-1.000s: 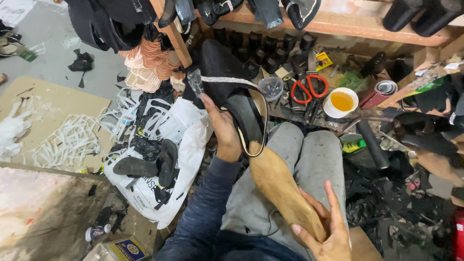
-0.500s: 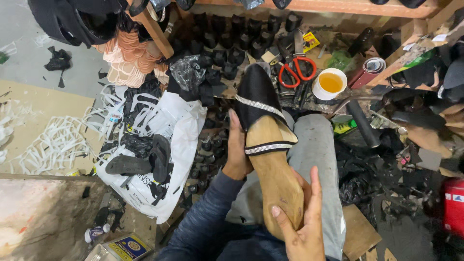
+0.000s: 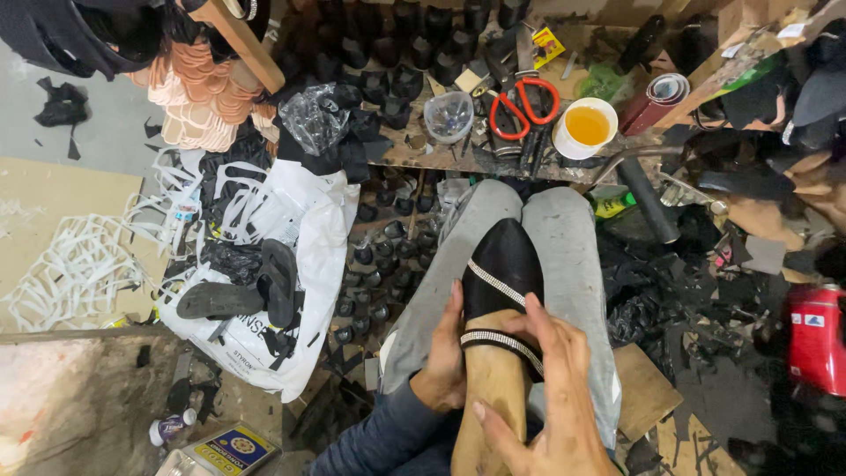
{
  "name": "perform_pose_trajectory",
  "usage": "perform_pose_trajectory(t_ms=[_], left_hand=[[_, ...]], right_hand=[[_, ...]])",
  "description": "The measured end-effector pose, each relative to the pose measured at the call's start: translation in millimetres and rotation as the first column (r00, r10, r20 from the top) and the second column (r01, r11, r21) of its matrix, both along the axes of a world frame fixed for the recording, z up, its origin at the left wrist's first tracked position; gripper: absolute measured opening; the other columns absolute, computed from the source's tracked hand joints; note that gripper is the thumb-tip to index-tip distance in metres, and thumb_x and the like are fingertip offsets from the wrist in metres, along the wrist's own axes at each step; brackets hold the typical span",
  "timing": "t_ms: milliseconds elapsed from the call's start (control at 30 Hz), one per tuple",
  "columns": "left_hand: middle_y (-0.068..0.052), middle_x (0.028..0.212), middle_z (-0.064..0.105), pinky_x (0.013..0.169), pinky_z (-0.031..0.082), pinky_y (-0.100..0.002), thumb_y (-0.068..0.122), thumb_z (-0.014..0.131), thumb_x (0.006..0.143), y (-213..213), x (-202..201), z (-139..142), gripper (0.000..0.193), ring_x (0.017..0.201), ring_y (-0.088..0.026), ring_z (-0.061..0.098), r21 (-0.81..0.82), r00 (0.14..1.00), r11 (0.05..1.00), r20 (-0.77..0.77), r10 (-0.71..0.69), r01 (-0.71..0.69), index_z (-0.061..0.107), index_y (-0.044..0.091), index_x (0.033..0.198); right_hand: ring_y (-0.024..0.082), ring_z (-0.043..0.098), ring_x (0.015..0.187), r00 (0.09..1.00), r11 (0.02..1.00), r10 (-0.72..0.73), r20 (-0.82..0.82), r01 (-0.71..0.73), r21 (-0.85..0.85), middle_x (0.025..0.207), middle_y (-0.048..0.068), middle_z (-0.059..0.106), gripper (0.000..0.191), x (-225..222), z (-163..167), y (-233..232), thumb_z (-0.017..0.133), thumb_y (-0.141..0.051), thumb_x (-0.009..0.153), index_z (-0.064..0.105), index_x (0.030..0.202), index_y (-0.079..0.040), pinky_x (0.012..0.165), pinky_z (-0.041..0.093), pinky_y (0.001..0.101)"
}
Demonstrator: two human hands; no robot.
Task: The person smooths the upper of a black high-heeled shoe with a curved metal tool, then trims the insole with red-handled scissors. The shoe is held on a wooden last and inspected from multiple angles.
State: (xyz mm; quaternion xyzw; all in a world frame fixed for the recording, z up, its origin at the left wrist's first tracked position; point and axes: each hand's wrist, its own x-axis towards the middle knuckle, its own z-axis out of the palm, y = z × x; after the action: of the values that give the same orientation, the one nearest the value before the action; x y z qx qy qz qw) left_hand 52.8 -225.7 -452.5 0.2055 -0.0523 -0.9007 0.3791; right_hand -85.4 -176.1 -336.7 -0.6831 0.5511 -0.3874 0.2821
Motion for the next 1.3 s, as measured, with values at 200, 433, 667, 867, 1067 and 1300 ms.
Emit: perform_pose_trajectory(t_ms=[200,433,667,867,1067,1300], left_hand=[[-0.016,0.121,0.069,0.099,0.056,-0.040,0.073,0.032,0.111,12,7,-8,0.081,0.108,-0.028,0.069,0.021,0.988,0.999,-0.154,-0.022,0.025,0.055,0.001,0.142],[-0.014,0.134,0.067,0.104,0.054,-0.041,0.073,0.033,0.095,17,11,9,0.085,0.119,-0.028,0.067,0.186,0.995,0.981,0.080,-0.062,0.046,0.053,0.008,0.146],[-0.015,0.133,0.068,0.103,0.052,-0.042,0.079,0.030,0.090,11,13,18,0.094,0.118,-0.028,0.067,0.159,0.992,0.986,0.102,-0.072,0.056,0.054,0.006,0.144],[-0.013,0.134,0.068,0.104,0.053,-0.040,0.073,0.030,0.095,11,6,31,0.086,0.118,-0.026,0.067,0.074,0.992,0.997,0.127,0.003,-0.012,0.053,0.008,0.146],[-0.012,0.133,0.068,0.103,0.052,-0.040,0.072,0.030,0.096,4,0,33,0.083,0.118,-0.025,0.067,0.022,0.993,1.000,0.116,0.016,-0.019,0.054,0.009,0.146],[-0.018,0.136,0.063,0.107,0.050,-0.044,0.080,0.031,0.099,-41,-27,34,0.095,0.121,-0.031,0.064,-0.047,0.964,0.965,-0.079,0.254,-0.258,0.051,-0.001,0.145]], right_hand=[[0.025,0.067,0.091,0.995,0.988,0.097,0.004,-0.097,0.120,0.095,0.010,0.063,0.091,-1,-1,4,0.086,-0.005,0.061,0.049,0.144,-0.004,0.083,0.053,0.0353],[0.015,0.066,0.063,1.000,0.989,-0.005,-0.010,0.003,-0.151,0.069,0.002,0.057,0.054,17,-3,9,0.088,-0.006,0.066,0.070,0.117,-0.009,0.062,0.055,0.0289],[0.017,0.063,0.057,0.995,0.960,0.036,-0.097,-0.061,-0.273,0.066,0.004,0.058,0.044,13,4,13,0.086,-0.005,0.065,0.075,0.107,-0.005,0.056,0.053,0.0280],[0.013,0.042,0.034,0.975,0.838,-0.104,-0.197,-0.020,-0.545,0.045,0.000,0.038,0.021,5,-35,21,0.085,-0.009,0.058,0.079,0.077,-0.015,0.035,0.035,0.0267],[0.008,0.054,0.053,1.000,0.851,0.005,-0.002,-0.005,-0.524,0.063,-0.002,0.054,0.044,-19,-60,35,0.090,-0.015,0.071,0.070,0.111,-0.013,0.051,0.047,0.0235],[0.033,0.042,0.132,0.865,0.979,-0.141,0.482,0.194,-0.061,0.147,0.024,0.034,0.110,-5,-91,51,0.077,0.000,0.077,0.004,0.160,-0.009,0.105,0.042,0.0420]])
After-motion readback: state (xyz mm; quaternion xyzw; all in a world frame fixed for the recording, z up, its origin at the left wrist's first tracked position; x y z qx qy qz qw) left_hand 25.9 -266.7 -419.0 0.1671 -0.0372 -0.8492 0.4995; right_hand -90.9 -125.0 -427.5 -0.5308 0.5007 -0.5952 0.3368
